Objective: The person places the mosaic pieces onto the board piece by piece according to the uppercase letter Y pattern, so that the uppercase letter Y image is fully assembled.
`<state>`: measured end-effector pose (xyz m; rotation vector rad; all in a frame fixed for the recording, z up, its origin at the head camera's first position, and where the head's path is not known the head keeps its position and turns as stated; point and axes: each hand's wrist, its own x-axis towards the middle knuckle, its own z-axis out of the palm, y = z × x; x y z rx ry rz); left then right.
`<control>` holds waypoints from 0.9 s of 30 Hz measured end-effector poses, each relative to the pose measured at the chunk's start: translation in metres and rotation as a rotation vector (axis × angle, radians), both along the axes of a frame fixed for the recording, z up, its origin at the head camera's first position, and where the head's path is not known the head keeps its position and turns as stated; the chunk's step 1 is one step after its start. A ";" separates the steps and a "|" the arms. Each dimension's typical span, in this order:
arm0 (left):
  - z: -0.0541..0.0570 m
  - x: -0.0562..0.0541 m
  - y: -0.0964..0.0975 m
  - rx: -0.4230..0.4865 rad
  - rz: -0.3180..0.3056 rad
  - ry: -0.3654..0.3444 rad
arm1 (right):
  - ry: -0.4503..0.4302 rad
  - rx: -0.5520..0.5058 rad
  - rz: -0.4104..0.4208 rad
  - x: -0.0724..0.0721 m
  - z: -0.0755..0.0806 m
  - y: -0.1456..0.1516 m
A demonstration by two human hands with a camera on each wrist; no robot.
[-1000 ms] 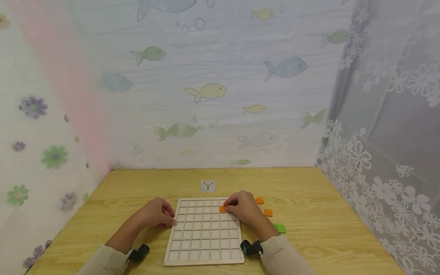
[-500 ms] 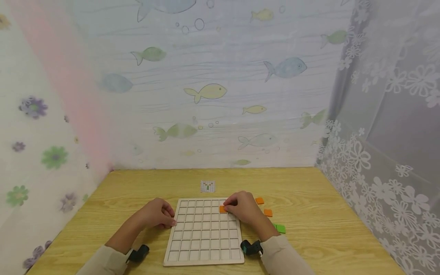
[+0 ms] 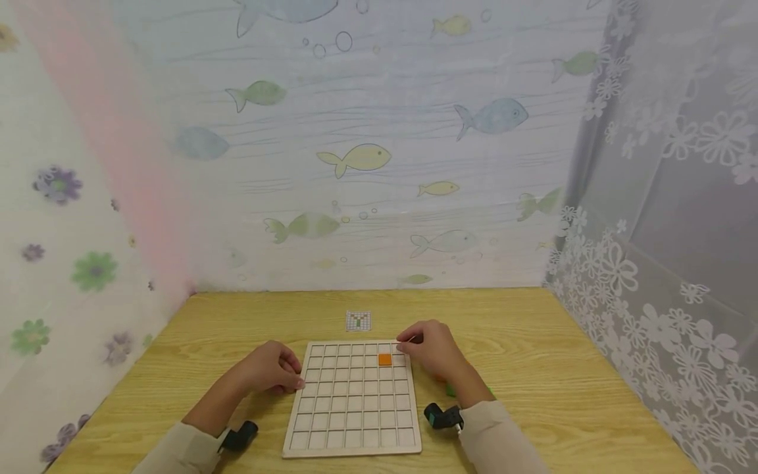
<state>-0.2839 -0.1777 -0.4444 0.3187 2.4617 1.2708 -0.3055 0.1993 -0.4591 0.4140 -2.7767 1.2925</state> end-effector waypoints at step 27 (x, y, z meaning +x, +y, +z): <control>-0.002 -0.002 -0.001 -0.008 0.004 0.006 | -0.024 -0.029 -0.069 -0.007 0.004 0.043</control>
